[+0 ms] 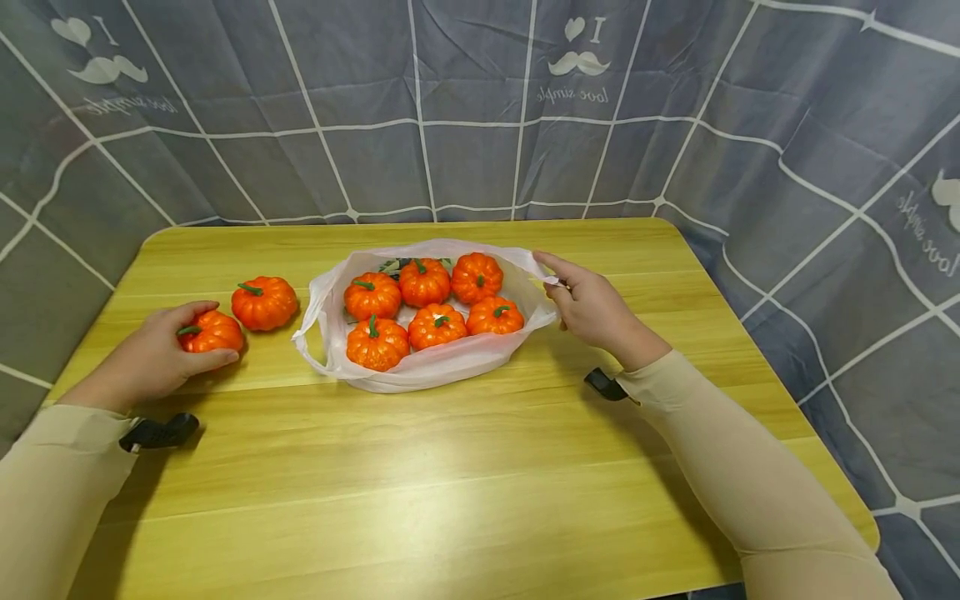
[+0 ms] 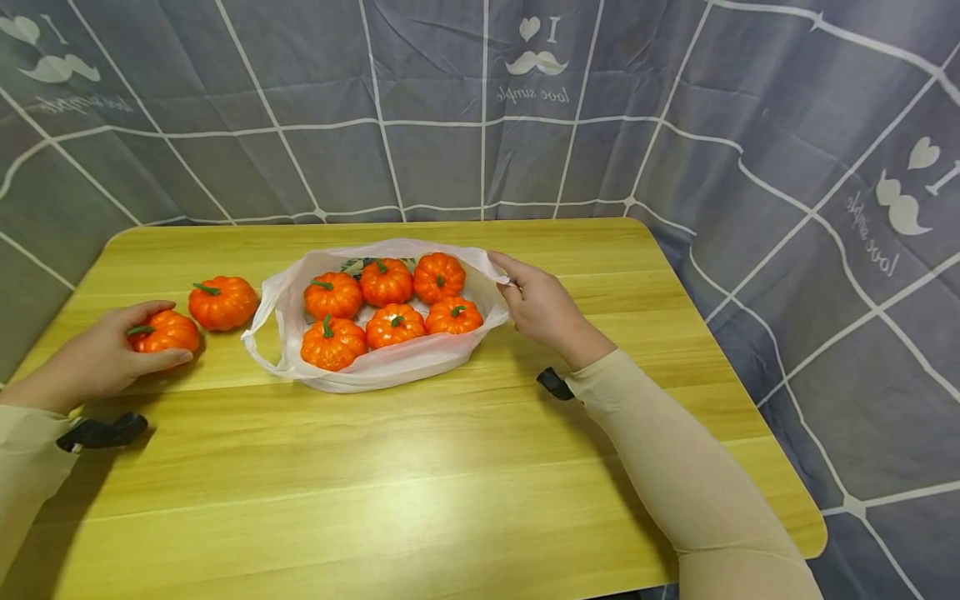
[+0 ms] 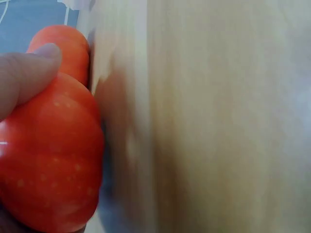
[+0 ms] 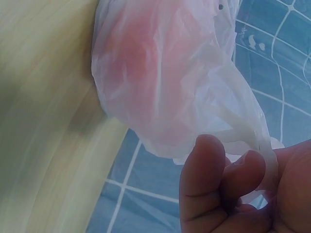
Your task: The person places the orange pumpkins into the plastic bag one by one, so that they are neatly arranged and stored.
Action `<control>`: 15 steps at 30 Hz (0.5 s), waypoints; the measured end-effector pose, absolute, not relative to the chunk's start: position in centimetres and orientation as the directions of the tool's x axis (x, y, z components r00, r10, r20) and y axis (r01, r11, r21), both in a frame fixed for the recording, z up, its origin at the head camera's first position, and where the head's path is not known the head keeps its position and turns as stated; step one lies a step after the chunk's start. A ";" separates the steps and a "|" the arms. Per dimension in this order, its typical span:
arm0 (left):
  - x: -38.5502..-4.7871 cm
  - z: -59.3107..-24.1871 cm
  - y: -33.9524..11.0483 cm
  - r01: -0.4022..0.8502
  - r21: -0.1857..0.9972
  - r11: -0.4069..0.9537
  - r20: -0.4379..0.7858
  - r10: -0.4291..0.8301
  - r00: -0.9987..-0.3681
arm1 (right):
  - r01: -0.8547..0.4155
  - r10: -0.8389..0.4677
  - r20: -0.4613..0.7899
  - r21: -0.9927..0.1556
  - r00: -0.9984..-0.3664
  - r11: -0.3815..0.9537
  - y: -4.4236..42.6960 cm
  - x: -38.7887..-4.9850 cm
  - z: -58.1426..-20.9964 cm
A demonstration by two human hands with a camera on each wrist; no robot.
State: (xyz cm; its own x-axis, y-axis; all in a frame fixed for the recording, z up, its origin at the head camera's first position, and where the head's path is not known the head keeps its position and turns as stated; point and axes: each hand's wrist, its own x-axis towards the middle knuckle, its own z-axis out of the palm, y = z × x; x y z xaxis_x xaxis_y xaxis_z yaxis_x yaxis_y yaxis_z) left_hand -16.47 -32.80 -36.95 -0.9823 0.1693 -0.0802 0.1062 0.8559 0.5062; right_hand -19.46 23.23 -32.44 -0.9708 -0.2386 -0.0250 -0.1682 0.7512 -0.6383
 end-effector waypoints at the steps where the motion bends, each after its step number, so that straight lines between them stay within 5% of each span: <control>1: -16.5 -36.8 -32.7 0.112 0.510 0.853 -0.064 0.168 -0.984 | -0.169 -0.239 -0.025 -0.637 -0.971 0.752 23.2 -19.5 -32.4; 15: -16.8 -29.4 -27.1 0.157 0.649 0.745 0.081 0.137 -0.987 | -0.169 -0.245 -0.032 -0.638 -0.969 0.751 23.0 -19.3 -32.0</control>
